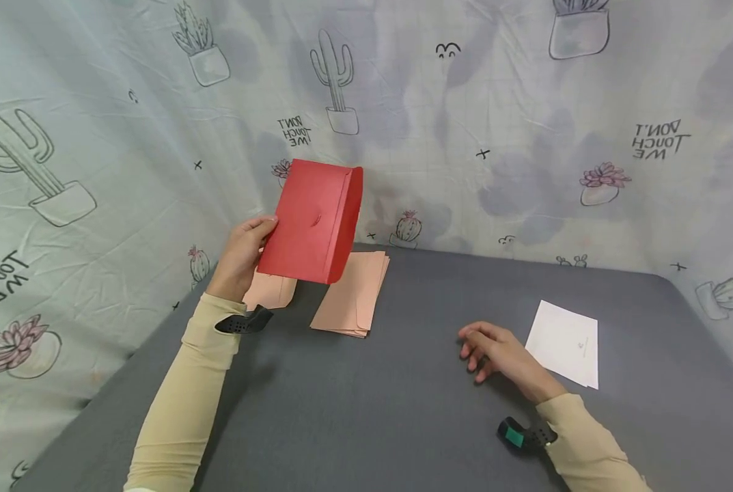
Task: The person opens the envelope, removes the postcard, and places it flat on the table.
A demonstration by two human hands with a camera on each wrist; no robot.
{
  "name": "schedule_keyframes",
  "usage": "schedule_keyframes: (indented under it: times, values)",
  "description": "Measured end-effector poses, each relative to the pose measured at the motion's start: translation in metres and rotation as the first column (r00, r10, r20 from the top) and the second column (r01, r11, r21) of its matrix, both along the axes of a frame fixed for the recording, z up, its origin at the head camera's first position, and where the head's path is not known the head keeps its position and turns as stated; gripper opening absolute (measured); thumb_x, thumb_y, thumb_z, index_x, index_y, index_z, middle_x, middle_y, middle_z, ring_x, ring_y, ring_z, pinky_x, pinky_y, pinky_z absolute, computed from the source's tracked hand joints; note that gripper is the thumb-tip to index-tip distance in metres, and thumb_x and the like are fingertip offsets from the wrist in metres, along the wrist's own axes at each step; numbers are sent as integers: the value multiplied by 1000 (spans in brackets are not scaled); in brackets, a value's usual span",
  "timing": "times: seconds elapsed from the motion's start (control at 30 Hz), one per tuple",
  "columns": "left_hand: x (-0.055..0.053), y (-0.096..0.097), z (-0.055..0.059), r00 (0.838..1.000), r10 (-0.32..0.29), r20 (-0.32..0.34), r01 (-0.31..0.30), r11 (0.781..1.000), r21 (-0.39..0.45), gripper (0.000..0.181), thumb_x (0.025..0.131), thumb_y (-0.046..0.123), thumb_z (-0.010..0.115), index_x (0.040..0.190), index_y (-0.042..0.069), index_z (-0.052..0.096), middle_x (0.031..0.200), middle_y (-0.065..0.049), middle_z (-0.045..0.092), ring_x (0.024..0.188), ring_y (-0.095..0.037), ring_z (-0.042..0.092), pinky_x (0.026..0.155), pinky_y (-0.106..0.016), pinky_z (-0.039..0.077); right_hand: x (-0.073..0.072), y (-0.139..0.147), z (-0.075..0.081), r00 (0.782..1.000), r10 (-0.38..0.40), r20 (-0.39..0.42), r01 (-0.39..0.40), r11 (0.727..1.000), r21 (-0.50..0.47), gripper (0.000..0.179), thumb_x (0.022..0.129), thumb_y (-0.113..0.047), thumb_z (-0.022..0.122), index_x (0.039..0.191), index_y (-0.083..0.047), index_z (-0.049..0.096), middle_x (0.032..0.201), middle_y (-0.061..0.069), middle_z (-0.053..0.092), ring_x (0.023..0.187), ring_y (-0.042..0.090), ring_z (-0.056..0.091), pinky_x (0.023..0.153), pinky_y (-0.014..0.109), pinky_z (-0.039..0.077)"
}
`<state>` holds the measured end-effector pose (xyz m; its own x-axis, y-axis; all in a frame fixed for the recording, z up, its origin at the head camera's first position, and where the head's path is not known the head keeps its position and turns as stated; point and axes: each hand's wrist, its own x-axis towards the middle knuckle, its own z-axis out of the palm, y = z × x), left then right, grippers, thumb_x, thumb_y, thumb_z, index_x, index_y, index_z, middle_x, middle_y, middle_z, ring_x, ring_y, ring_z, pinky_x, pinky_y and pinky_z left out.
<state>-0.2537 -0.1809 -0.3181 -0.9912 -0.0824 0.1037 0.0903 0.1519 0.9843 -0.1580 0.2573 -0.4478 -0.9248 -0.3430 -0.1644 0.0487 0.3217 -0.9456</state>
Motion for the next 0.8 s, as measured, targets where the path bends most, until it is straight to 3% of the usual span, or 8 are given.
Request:
schedule_keyframes:
  times: [0.23, 0.53, 0.67, 0.8]
  values:
    - [-8, -37, -5, 998, 43, 48, -40, 997, -71, 43, 107, 36, 47, 136, 6, 58, 104, 7, 59, 93, -9, 59, 76, -25, 53, 0, -1, 2, 1000, 13, 3, -13, 1000, -3, 48, 109, -37, 45, 132, 5, 49, 101, 12, 60, 77, 16, 63, 65, 40, 60]
    - [-19, -52, -20, 991, 98, 94, -93, 994, -57, 49, 108, 35, 44, 144, 3, 53, 109, 5, 57, 93, -10, 59, 80, -25, 53, 0, 2, 3, 1000, 11, 4, -11, 1000, -12, 49, 109, -36, 44, 135, 6, 47, 102, 11, 60, 78, 15, 63, 66, 38, 60]
    - [-26, -62, -33, 975, 128, 179, -119, 991, -59, 50, 108, 35, 41, 146, 5, 52, 113, 3, 57, 94, -12, 58, 81, -26, 52, 1, 2, 1, 1000, 10, 10, -9, 1000, -9, 50, 109, -36, 45, 135, 6, 47, 102, 10, 60, 78, 15, 63, 66, 39, 60]
    - [-32, -71, -44, 950, 186, 250, -173, 982, -74, 49, 108, 35, 40, 147, 7, 51, 114, 2, 57, 94, -13, 57, 81, -26, 50, 1, 2, 0, 1000, 20, -2, -20, 1000, -12, 50, 109, -37, 44, 134, 6, 48, 103, 11, 60, 79, 15, 63, 66, 38, 60]
